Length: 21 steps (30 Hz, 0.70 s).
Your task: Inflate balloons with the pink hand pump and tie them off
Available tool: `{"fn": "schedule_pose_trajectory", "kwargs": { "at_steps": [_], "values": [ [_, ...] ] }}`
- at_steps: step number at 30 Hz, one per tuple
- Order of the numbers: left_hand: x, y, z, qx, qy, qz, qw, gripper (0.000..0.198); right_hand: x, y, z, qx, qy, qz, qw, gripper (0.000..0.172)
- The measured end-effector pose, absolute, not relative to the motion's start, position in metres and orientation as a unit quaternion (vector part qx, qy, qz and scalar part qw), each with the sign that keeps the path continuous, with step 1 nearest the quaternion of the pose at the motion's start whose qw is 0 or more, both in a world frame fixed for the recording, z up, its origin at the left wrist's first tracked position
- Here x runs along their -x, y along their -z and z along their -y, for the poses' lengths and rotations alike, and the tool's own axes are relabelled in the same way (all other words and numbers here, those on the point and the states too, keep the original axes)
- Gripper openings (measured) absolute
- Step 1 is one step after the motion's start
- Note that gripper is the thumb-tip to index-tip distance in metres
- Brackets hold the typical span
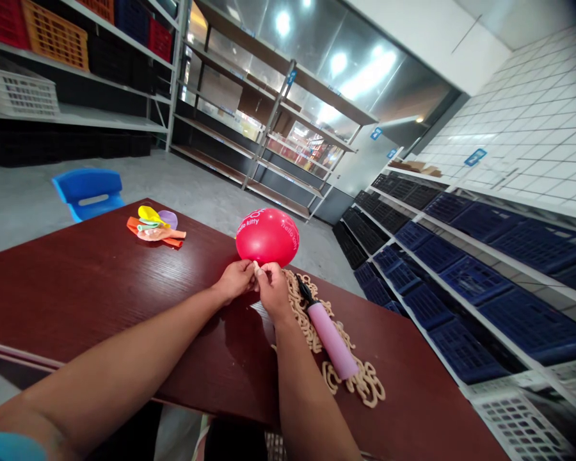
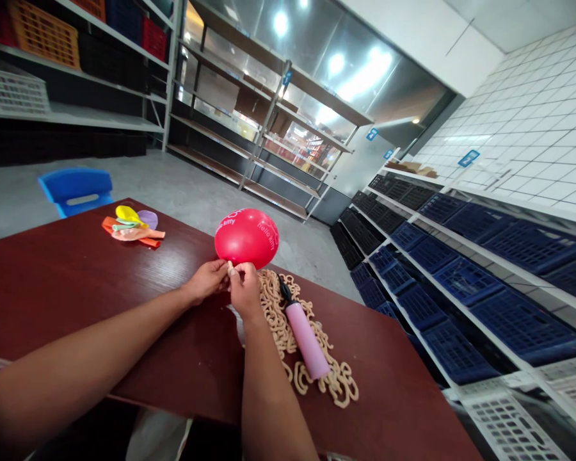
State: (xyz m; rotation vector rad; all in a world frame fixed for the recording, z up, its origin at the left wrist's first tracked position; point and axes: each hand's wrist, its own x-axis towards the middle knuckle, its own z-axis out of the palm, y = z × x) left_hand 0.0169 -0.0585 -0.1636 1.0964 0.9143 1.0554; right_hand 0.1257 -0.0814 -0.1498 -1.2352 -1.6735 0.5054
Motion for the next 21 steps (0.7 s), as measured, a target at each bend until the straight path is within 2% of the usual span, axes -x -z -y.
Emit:
{"fn": "schedule_pose_trajectory", "kwargs": {
  "at_steps": [3, 7, 10, 16, 19, 21],
  "values": [
    [-0.017, 0.166, 0.057, -0.452, -0.473, -0.383, 0.652, 0.031, -0.127, 0.149, 0.082, 0.471, -0.067, 0.746, 0.466, 0.006],
    [-0.017, 0.168, 0.057, -0.455, -0.471, -0.369, 0.659, 0.031, -0.126, 0.149, 0.083, 0.484, -0.030, 0.742, 0.462, 0.005],
    [-0.017, 0.167, 0.058, -0.452, -0.471, -0.364, 0.665, 0.030, -0.125, 0.148, 0.084, 0.515, -0.084, 0.710, 0.474, 0.005],
    [-0.017, 0.167, 0.057, -0.465, -0.473, -0.391, 0.638, 0.030, -0.125, 0.148, 0.081, 0.497, -0.280, 0.609, 0.551, 0.019],
    [-0.016, 0.169, 0.055, -0.503, -0.471, -0.411, 0.596, 0.028, -0.127, 0.151, 0.076, 0.497, -0.302, 0.567, 0.583, 0.023],
    [-0.016, 0.171, 0.055, -0.541, -0.464, -0.418, 0.563, 0.029, -0.129, 0.154, 0.074, 0.510, -0.272, 0.554, 0.599, 0.023]
  ]
}}
